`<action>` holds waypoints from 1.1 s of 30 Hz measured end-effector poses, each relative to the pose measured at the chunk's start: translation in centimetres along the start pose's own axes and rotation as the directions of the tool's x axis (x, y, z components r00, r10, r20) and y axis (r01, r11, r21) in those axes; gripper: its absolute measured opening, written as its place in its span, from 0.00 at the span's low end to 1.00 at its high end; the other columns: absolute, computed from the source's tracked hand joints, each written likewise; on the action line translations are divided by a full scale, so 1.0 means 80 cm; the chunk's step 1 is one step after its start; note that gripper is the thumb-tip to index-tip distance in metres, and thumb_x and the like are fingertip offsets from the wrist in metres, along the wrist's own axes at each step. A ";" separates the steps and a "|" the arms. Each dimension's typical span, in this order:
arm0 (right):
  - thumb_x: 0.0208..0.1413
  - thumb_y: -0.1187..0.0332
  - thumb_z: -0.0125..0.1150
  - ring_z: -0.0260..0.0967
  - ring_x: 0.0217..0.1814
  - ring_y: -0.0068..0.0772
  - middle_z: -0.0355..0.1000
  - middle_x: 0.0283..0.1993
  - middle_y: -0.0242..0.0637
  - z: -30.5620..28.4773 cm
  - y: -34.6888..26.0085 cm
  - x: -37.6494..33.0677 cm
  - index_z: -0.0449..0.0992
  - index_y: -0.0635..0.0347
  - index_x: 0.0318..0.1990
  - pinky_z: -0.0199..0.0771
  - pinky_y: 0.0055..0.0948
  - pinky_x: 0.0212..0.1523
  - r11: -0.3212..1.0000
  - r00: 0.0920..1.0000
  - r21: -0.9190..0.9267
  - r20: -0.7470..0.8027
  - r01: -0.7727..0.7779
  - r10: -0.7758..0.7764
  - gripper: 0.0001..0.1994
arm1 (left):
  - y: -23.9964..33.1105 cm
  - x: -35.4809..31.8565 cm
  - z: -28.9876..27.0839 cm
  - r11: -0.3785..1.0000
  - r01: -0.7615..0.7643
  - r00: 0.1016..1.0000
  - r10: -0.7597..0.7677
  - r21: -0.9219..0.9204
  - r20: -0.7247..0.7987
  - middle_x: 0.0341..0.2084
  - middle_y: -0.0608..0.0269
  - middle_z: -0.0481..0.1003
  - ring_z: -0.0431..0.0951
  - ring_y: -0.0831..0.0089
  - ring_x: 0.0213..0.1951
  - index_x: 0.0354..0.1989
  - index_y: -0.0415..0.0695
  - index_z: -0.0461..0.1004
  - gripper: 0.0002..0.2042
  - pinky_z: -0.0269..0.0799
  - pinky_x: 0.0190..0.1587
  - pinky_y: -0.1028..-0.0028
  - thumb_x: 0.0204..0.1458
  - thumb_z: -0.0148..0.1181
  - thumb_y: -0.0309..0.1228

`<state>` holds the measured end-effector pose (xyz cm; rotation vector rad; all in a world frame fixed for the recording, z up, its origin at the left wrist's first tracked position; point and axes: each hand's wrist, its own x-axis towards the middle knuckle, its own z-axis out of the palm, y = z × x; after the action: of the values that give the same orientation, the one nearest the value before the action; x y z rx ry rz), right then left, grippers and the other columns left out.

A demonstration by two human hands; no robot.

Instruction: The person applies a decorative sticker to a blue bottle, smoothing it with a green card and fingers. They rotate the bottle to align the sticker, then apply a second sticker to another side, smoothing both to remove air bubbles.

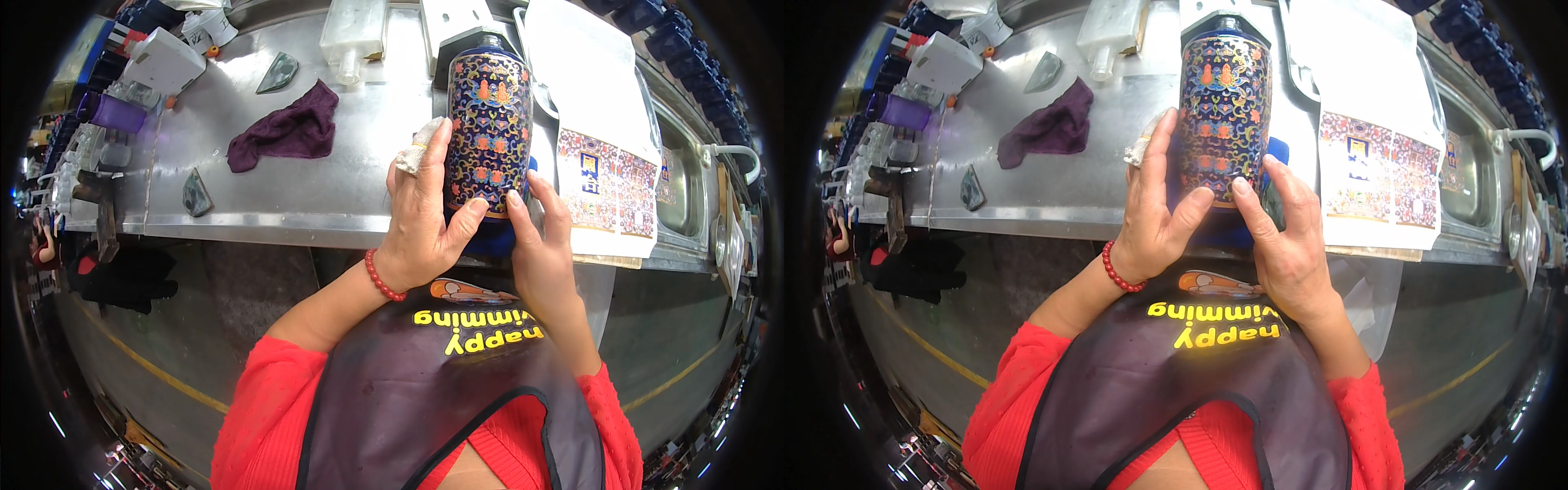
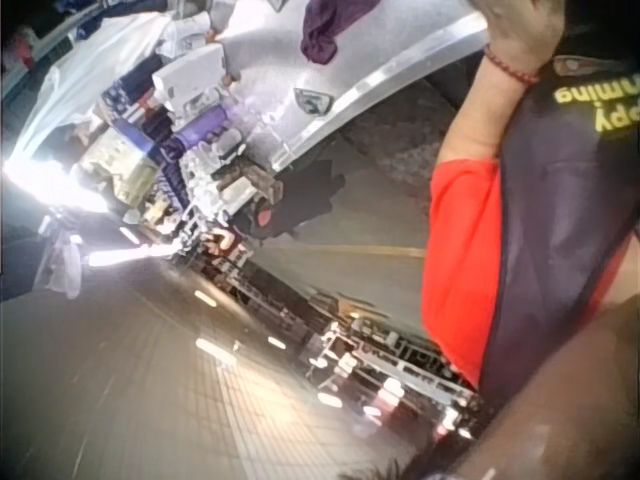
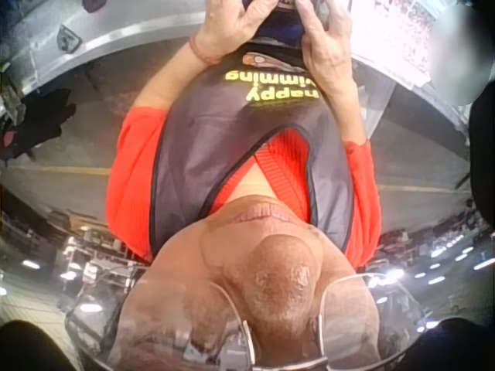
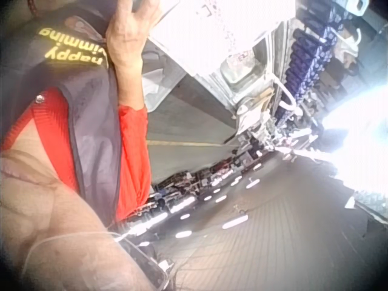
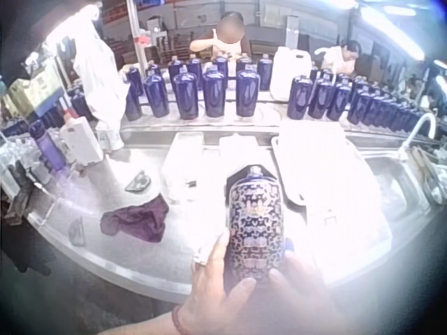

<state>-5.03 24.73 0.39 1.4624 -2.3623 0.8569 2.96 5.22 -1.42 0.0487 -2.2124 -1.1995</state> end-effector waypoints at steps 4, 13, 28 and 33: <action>0.45 0.89 0.60 0.65 0.67 0.55 0.63 0.69 0.53 0.001 -0.001 0.003 0.77 0.51 0.64 0.66 0.47 0.66 1.000 1.000 -0.011 -0.011 -0.004 0.004 0.35 | 0.000 0.001 0.000 1.000 0.007 1.000 -0.007 -0.013 -0.001 0.67 0.37 0.62 0.62 0.46 0.68 0.74 0.29 0.51 0.39 0.48 0.70 0.54 0.60 0.61 0.38; 0.47 0.89 0.62 0.65 0.67 0.53 0.64 0.68 0.52 0.001 -0.003 0.005 0.79 0.50 0.62 0.67 0.44 0.66 1.000 1.000 -0.020 -0.013 -0.018 0.018 0.33 | -0.007 0.005 -0.002 0.997 0.059 0.998 -0.057 -0.059 0.038 0.68 0.38 0.61 0.63 0.52 0.69 0.73 0.27 0.51 0.37 0.55 0.71 0.59 0.63 0.60 0.36; 0.43 0.92 0.52 0.63 0.68 0.61 0.64 0.67 0.57 -0.001 0.014 -0.002 0.70 0.62 0.67 0.66 0.49 0.67 0.994 0.997 0.071 0.000 -0.078 0.078 0.38 | 0.017 -0.023 0.000 0.724 -0.381 0.919 0.366 0.575 0.148 0.60 0.74 0.73 0.64 0.59 0.66 0.60 0.58 0.78 0.21 0.31 0.73 0.40 0.64 0.52 0.52; 0.43 0.92 0.53 0.64 0.67 0.60 0.64 0.67 0.56 -0.004 0.017 0.007 0.70 0.62 0.67 0.66 0.49 0.67 0.994 0.997 0.081 -0.037 -0.071 0.074 0.37 | 0.021 -0.018 -0.002 0.705 -0.386 0.910 0.399 0.595 0.117 0.57 0.83 0.74 0.66 0.62 0.63 0.55 0.60 0.80 0.18 0.33 0.73 0.39 0.55 0.62 0.43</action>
<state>-6.56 24.94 0.45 1.3828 -2.3909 0.9999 4.62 6.52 -0.82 -0.1472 -2.3418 -0.2184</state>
